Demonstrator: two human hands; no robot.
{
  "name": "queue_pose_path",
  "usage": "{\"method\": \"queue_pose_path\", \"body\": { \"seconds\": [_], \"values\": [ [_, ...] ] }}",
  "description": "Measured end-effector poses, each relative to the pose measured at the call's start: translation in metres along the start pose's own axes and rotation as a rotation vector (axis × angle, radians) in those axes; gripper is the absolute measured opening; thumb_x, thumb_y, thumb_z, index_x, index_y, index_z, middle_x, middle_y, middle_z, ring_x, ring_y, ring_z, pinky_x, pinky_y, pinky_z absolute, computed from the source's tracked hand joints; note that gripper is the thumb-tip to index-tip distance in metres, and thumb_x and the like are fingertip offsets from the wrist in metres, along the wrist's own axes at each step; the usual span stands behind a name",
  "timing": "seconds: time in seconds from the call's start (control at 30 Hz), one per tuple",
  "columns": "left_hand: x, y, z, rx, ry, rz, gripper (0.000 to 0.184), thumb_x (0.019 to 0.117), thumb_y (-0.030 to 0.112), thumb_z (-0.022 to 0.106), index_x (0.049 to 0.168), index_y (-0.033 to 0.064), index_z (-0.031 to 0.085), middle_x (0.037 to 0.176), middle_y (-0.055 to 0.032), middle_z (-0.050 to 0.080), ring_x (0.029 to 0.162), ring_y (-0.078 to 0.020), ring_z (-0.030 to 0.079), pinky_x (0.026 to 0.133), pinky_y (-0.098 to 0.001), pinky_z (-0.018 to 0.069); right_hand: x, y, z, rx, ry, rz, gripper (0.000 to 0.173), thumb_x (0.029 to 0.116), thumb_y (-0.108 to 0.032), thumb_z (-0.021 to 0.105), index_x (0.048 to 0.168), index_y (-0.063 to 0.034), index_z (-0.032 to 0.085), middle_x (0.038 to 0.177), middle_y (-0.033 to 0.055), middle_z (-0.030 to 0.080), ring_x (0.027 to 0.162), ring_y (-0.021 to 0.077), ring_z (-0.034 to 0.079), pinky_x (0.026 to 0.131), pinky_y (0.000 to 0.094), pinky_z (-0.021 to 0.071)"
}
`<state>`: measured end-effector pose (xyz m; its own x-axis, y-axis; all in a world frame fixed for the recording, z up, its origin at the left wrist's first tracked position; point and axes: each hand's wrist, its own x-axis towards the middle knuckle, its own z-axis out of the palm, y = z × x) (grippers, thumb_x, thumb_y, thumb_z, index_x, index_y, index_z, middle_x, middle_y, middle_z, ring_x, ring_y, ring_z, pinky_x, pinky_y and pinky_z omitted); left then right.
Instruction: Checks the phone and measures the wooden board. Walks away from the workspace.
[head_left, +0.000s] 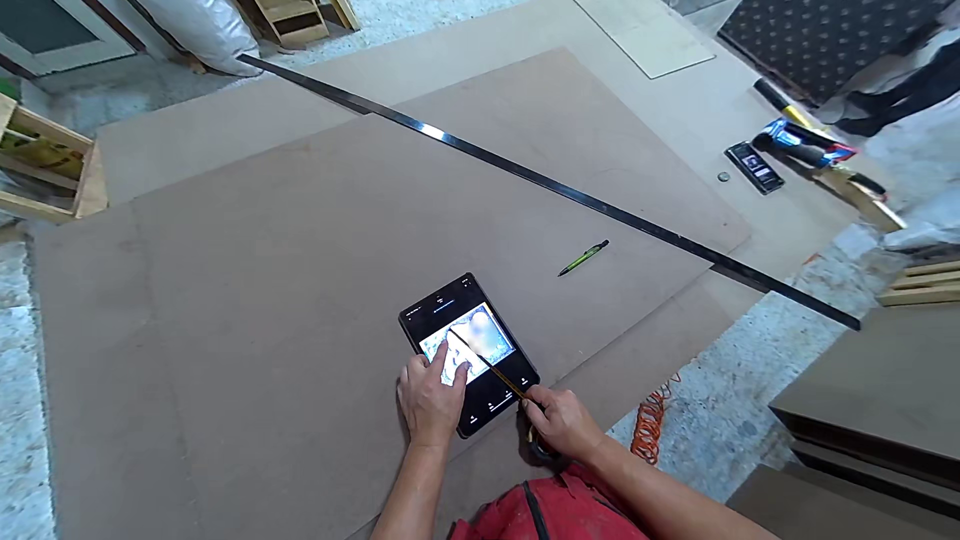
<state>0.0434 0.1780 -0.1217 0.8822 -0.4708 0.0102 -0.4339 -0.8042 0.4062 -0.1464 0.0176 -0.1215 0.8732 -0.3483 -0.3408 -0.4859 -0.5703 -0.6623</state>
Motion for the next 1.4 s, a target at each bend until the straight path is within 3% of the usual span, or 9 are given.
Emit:
{"method": "queue_pose_path", "body": {
  "seconds": [0.6,1.4],
  "values": [
    [0.002,0.000,-0.004,0.016,-0.051,-0.005,0.068,0.0812,0.066,0.075,0.136,0.0268,0.069,0.111,-0.0141,0.066,0.102,-0.0329,0.063,0.088,-0.0507,0.0528,0.001,0.000,0.000,-0.004,0.000,0.007,0.037,0.1046,-0.037,0.042,0.098,-0.0144,0.070,0.078,0.0044,0.069,0.076,0.0179,0.069,0.068,0.0424,0.0546],
    [0.002,-0.001,-0.009,0.022,-0.103,-0.003,0.071,0.0795,0.068,0.076,0.138,0.0274,0.068,0.111,-0.0142,0.066,0.103,-0.0325,0.063,0.091,-0.0508,0.0530,-0.001,-0.011,0.004,-0.088,0.008,0.055,0.041,0.1061,-0.040,0.039,0.098,-0.0123,0.067,0.077,0.0071,0.068,0.076,0.0225,0.070,0.068,0.0460,0.0553]
  ]
}}
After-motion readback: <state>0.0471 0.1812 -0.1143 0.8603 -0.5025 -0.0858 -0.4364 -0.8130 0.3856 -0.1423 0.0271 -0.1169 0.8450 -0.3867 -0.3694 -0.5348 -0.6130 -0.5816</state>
